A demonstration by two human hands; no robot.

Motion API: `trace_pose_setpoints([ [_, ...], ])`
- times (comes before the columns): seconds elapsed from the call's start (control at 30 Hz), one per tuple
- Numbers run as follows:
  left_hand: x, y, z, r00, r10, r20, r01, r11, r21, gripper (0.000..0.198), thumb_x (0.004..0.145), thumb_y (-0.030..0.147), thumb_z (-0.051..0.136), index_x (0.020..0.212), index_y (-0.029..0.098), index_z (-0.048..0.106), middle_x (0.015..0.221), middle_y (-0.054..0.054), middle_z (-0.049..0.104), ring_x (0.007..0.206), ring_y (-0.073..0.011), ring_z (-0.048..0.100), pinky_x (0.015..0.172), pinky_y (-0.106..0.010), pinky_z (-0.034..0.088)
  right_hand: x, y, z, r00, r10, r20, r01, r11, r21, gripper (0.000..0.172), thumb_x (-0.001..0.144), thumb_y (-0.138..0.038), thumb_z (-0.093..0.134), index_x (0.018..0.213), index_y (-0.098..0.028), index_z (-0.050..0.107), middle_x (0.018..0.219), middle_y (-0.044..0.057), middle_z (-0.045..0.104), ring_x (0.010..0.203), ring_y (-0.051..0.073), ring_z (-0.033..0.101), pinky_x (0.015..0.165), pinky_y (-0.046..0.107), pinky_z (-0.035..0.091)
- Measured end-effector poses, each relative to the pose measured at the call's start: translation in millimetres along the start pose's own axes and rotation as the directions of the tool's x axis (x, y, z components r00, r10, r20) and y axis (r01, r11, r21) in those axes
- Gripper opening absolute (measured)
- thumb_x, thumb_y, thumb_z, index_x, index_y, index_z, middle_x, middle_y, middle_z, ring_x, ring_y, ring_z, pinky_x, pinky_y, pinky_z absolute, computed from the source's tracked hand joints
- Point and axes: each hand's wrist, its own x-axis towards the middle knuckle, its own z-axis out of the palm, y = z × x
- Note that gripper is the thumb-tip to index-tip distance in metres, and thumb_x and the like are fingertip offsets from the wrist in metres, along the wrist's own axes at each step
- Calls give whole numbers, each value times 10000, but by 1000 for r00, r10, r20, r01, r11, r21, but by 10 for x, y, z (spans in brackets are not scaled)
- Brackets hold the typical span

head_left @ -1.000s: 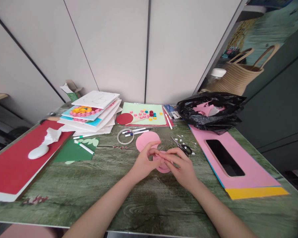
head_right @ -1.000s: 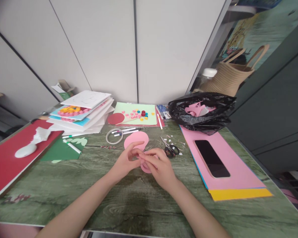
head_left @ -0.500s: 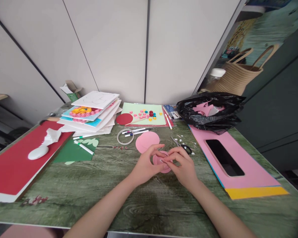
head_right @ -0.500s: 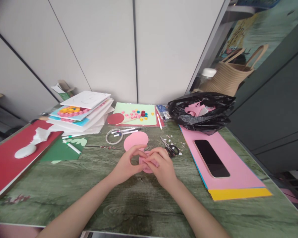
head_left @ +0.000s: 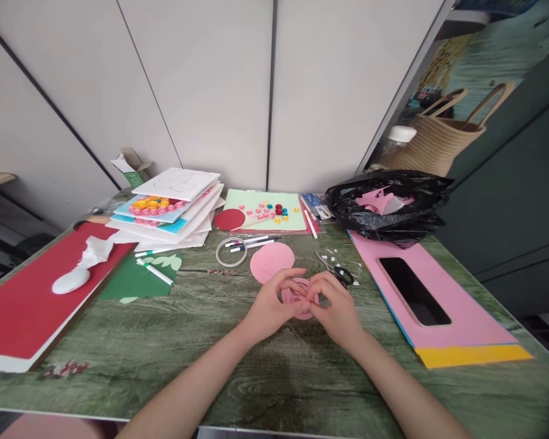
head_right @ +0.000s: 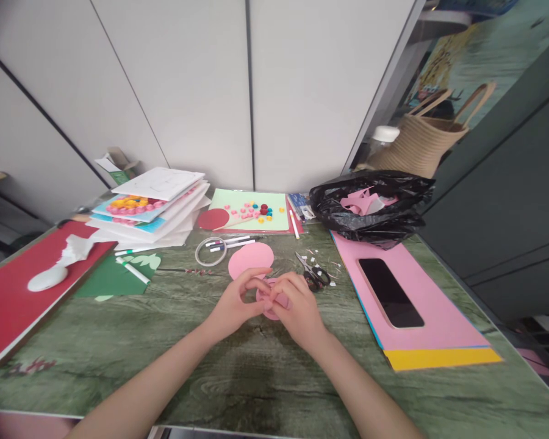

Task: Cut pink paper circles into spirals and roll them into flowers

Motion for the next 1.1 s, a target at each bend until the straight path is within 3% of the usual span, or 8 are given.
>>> trace_pose_setpoints([
  [0.2,26,-25,-69,999,-25,-36,21,995,-102,518,695,187,679,1175,184,484,824,-25,640,843,-156,578,853,-297,397,20,-32,-25,1000,-20,-5,20,1000,11,142,794,-118,585,868,-238,605,872,23,555,858,167,536,758,313,432],
  [0.43,28,-13,-80,999,-41,-10,40,994,-101,541,694,208,682,1191,194,470,808,-15,630,789,-144,572,794,-281,412,-4,-2,-13,993,-81,84,82,997,-10,300,859,-117,487,1079,-283,604,999,49,561,952,175,529,809,335,446],
  [0.63,20,5,-78,999,-21,23,21,1000,17,539,685,169,681,1184,186,478,936,-51,652,915,-172,577,862,-296,391,-15,22,-20,998,-60,-14,60,998,-36,162,817,-152,560,900,-252,659,922,45,566,885,181,545,766,339,453],
  [0.8,30,-8,-85,1000,-4,29,2,999,41,530,666,172,701,1158,174,507,934,-58,665,932,-181,594,930,-331,369,-18,25,-14,999,-22,-27,21,1000,-15,130,765,-101,592,779,-230,610,894,27,554,876,183,536,758,339,434],
  [1.1,12,45,-54,998,-32,60,29,998,48,489,654,231,721,1108,160,554,894,-63,655,867,-178,600,844,-307,418,-12,9,1,1000,-15,-14,15,1000,-6,165,725,-93,628,668,-208,524,831,11,545,825,176,520,718,319,404],
])
